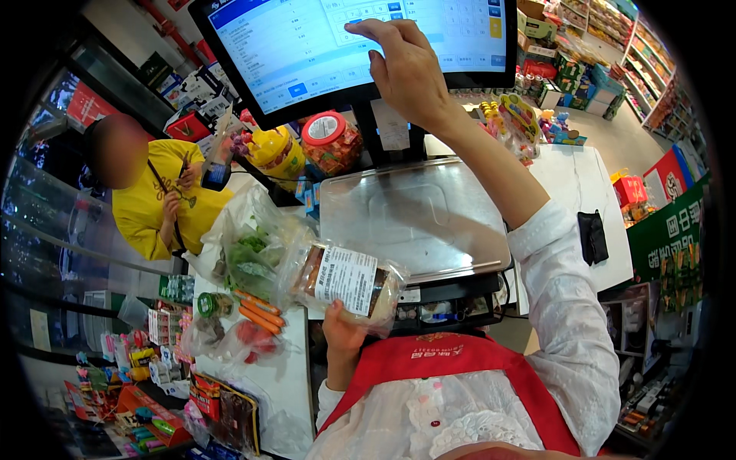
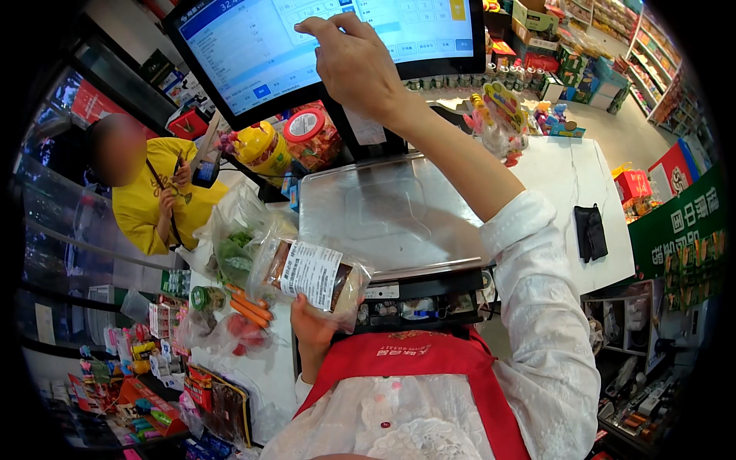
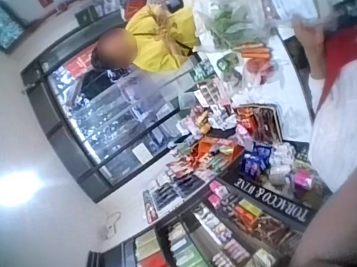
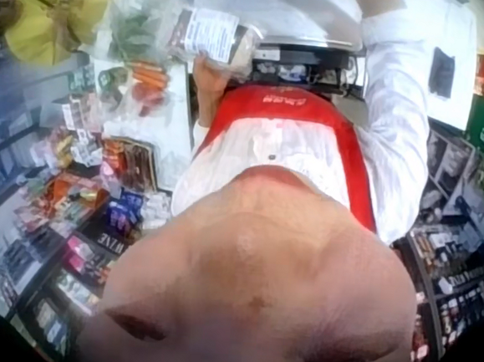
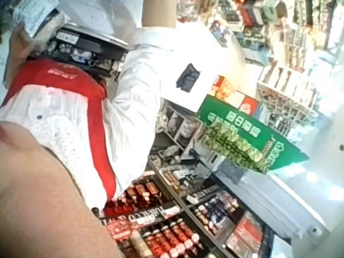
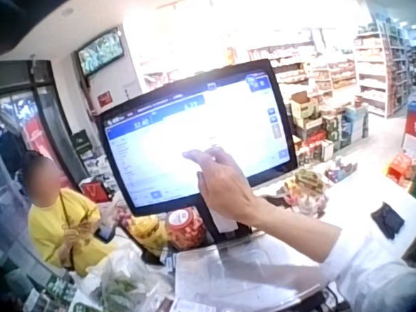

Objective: The person scans various grocery items including carrots, leafy greens, and packaged goods using a barcode scanner and a touchscreen register. They place the scanned items into plastic bags and hand them to a customer standing at the counter.

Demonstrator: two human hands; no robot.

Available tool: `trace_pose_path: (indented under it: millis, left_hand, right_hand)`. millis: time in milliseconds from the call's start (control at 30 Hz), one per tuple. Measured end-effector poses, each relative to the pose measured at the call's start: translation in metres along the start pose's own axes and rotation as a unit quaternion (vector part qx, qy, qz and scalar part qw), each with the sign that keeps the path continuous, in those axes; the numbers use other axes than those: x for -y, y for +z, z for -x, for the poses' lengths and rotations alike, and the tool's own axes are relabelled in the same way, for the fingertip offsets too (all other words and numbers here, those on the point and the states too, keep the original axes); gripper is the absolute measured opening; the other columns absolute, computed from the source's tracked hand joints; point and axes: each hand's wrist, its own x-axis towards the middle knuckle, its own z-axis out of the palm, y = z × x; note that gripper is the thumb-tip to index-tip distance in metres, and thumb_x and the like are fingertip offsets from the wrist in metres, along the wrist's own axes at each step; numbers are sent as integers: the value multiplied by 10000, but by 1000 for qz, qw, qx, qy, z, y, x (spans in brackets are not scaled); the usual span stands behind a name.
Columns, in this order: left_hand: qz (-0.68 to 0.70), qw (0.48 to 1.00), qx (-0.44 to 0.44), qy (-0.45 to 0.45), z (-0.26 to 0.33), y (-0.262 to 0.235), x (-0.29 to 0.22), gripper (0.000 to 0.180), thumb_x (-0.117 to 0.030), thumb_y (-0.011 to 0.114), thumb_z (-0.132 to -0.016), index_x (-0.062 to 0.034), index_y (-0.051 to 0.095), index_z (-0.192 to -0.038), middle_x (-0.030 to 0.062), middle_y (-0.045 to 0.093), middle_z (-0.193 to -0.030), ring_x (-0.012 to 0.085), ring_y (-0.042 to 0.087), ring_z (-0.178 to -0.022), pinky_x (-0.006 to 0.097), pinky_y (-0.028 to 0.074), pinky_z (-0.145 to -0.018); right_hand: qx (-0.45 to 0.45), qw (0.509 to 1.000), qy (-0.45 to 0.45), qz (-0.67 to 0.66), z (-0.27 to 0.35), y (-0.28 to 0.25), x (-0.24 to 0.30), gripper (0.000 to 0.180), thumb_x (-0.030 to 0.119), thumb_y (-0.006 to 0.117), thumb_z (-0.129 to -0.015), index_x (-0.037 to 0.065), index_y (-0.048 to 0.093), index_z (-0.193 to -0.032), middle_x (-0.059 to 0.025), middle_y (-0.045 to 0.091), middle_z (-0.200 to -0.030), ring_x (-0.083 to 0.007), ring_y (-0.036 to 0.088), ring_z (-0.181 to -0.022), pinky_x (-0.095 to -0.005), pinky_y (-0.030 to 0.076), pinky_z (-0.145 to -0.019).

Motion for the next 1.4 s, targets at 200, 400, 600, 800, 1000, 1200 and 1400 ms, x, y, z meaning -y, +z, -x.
trace_pose_path:
  millis: [200, 400, 600, 800, 1000, 1200, 1400]
  left_hand:
    - [-61, 997, -38, 20, -2, -16, 1, 716, -381, 552, -792, -68, 289, -1381, 190, 420, -1342, 432, 412, -1215, 696, 346, -915]
    - [-75, 997, -26, 16, -1, -12, -1, 722, -384, 559, -782, -73, 298, -1379, 193, 421, -1340, 428, 414, -1216, 689, 359, -910]
    - [-80, 996, -40, 15, 0, -9, 0, 701, -386, 531, -799, -75, 296, -1381, 192, 419, -1341, 423, 417, -1215, 684, 365, -909]
    - [-86, 996, 0, 15, -1, 1, -1, 684, -389, 516, -813, -77, 293, -1380, 193, 422, -1337, 426, 425, -1206, 680, 376, -901]
    - [-89, 996, 5, 15, 1, 11, -1, 687, -393, 524, -816, -81, 289, -1381, 192, 425, -1334, 422, 425, -1207, 681, 377, -899]
    - [-85, 996, 0, 17, 3, 7, 0, 691, -388, 533, -813, -83, 285, -1382, 189, 425, -1335, 416, 424, -1210, 680, 378, -901]
    - [-73, 997, -24, 25, 6, 0, -3, 680, -367, 539, -805, -70, 305, -1371, 182, 427, -1336, 424, 421, -1210, 689, 347, -924]
  right_hand:
    - [17, 999, 45, -5, -3, 4, 10, 431, -43, 557, -784, 86, 515, -1193, -68, 645, -936, -238, 532, -930, -350, 433, -828]
    - [-38, 997, 42, 44, -2, -9, -10, 421, -25, 554, -768, 50, 495, -1179, -64, 639, -1022, -240, 522, -954, -354, 398, -859]
    - [-78, 995, 58, 11, 11, -23, -10, 421, -5, 555, -768, 55, 494, -1181, -54, 654, -992, -251, 514, -960, -368, 377, -871]
    - [-68, 996, 58, 4, 25, -35, -11, 382, -25, 555, -755, 53, 525, -1127, -45, 650, -1025, -232, 523, -950, -363, 383, -851]
    - [-54, 997, 52, 26, 20, -29, -13, 350, -24, 565, -753, 52, 547, -1094, -41, 648, -900, -216, 547, -907, -355, 396, -795]
    - [-28, 997, 59, 39, 24, -32, -6, 371, -32, 583, -745, 76, 557, -1099, -38, 636, -941, -219, 537, -919, -347, 401, -808]
    - [-15, 999, 37, -2, 32, -29, 10, 266, -19, 640, -719, 73, 584, -962, -44, 593, -810, -228, 548, -782, -335, 424, -700]
